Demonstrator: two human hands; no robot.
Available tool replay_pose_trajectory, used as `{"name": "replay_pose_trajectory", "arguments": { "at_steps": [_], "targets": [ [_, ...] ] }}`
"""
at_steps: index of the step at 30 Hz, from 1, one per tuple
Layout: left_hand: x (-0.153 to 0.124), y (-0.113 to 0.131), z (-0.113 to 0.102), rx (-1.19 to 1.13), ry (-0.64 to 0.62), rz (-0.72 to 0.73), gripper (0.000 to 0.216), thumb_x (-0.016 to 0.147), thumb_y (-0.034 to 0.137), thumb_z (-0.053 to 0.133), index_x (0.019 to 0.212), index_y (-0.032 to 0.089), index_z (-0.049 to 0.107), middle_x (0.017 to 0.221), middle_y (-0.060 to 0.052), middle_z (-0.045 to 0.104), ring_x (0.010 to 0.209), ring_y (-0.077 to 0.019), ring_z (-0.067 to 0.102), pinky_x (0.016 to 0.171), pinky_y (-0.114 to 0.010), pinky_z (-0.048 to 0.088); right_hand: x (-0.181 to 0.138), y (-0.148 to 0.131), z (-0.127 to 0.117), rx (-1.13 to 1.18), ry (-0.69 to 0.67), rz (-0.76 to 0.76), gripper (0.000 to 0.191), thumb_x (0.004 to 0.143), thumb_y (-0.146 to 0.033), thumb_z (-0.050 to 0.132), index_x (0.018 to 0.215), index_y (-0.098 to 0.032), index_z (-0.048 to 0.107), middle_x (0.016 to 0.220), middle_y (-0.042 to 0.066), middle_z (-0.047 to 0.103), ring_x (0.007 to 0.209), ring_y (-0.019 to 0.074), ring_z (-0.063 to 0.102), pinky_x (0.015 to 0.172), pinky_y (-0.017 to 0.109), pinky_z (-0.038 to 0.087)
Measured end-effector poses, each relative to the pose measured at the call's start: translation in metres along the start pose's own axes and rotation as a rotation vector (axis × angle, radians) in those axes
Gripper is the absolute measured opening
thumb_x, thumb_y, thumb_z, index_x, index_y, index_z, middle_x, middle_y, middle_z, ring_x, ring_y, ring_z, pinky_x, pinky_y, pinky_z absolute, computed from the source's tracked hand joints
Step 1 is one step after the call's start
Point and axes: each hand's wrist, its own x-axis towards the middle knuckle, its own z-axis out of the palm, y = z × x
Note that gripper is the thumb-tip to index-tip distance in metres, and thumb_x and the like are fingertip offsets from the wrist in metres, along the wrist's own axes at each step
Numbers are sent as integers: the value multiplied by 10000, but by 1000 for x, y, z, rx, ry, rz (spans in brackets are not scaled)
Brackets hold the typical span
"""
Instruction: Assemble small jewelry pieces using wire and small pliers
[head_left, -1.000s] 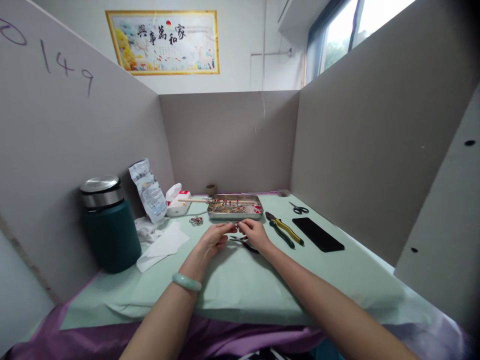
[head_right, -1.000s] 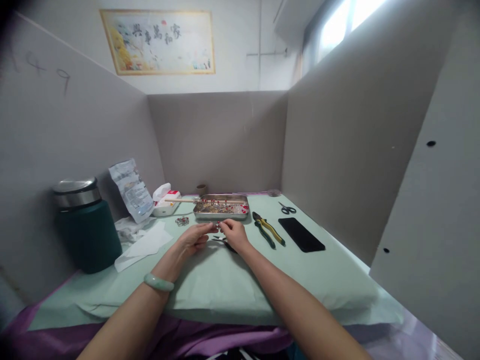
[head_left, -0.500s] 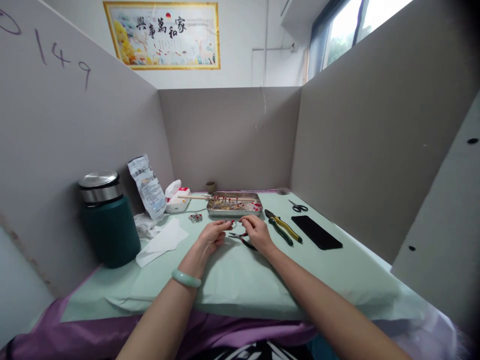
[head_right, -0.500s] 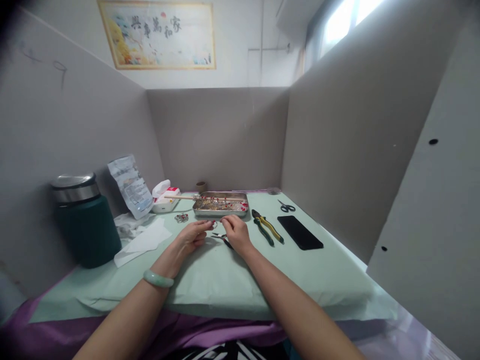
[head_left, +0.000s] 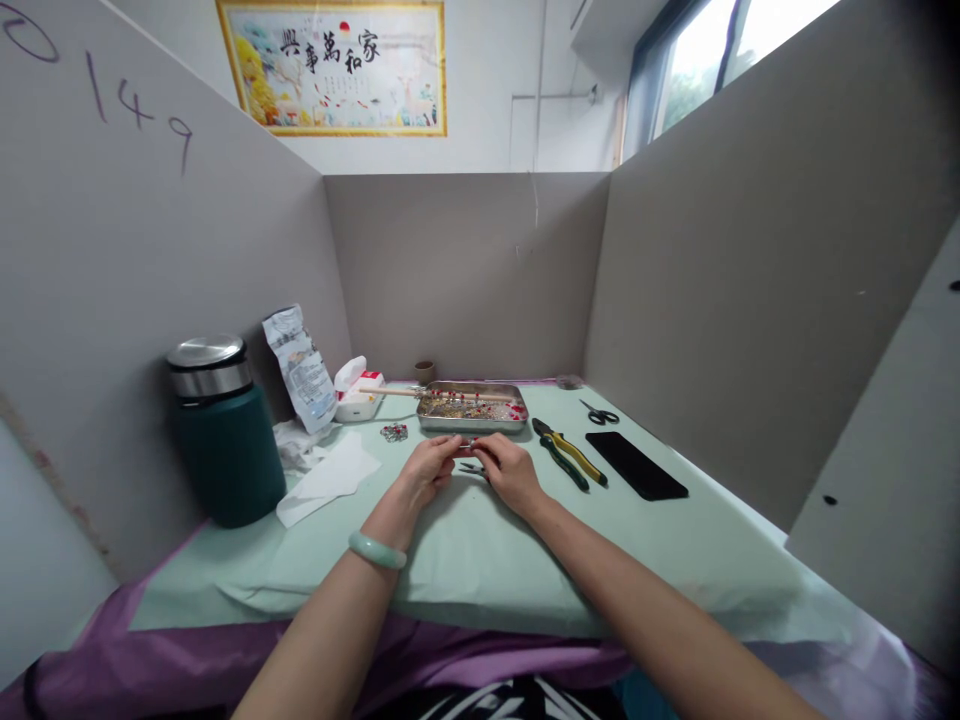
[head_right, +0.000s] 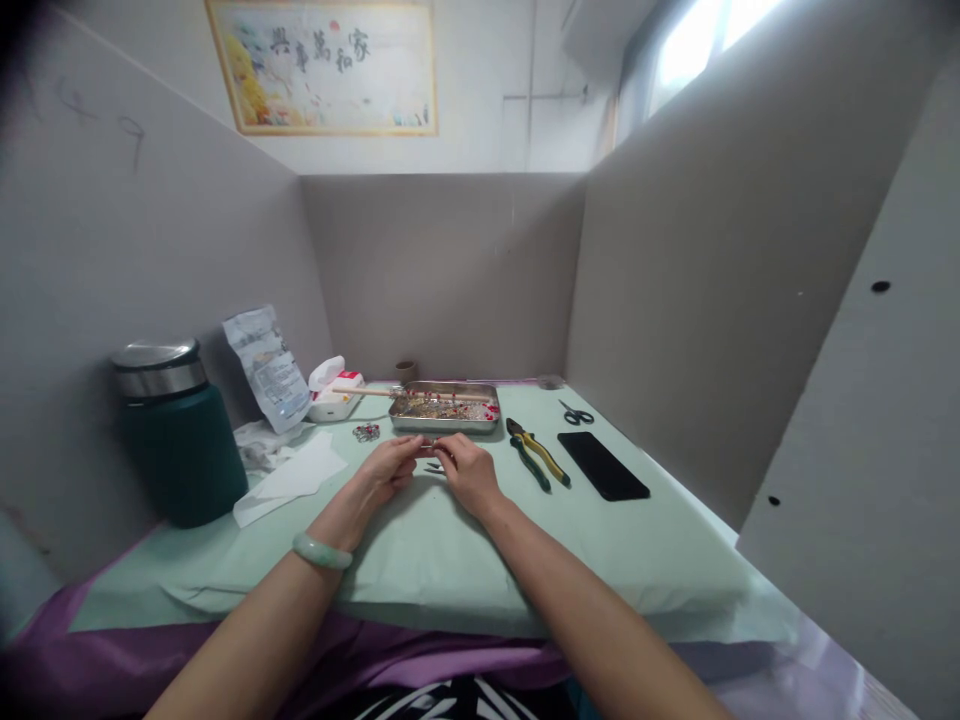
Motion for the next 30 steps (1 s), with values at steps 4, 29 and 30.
{"name": "replay_pose_trajectory", "arguments": {
  "at_steps": [4, 29, 30],
  "targets": [
    [-2, 1, 1, 10, -60, 34, 443, 644, 405, 730, 984, 148, 610, 500, 82, 361, 394, -24, 151, 382, -226, 72, 1, 0, -1, 61, 13, -18, 206, 904, -280, 466, 948, -213, 655, 875, 46, 634, 770, 148, 586, 721, 255, 438],
    [-8, 5, 3, 196, -176, 172, 485, 629, 380, 734, 1031, 122, 647, 694, 10, 561, 404, 3, 257, 392, -209, 154, -3, -2, -9, -77, -173, -117, 259, 928, -257, 392, 932, -239, 650, 864, 31, 664, 766, 146, 580, 688, 229, 380],
    [-8, 5, 3, 185, -174, 178, 479, 627, 379, 736, 1023, 124, 646, 698, 11, 557, 403, 5, 254, 390, -209, 151, -3, -2, -9, -111, -164, -136, 266, 931, -251, 386, 959, -246, 649, 879, 33, 663, 777, 146, 578, 690, 228, 377]
  ]
}}
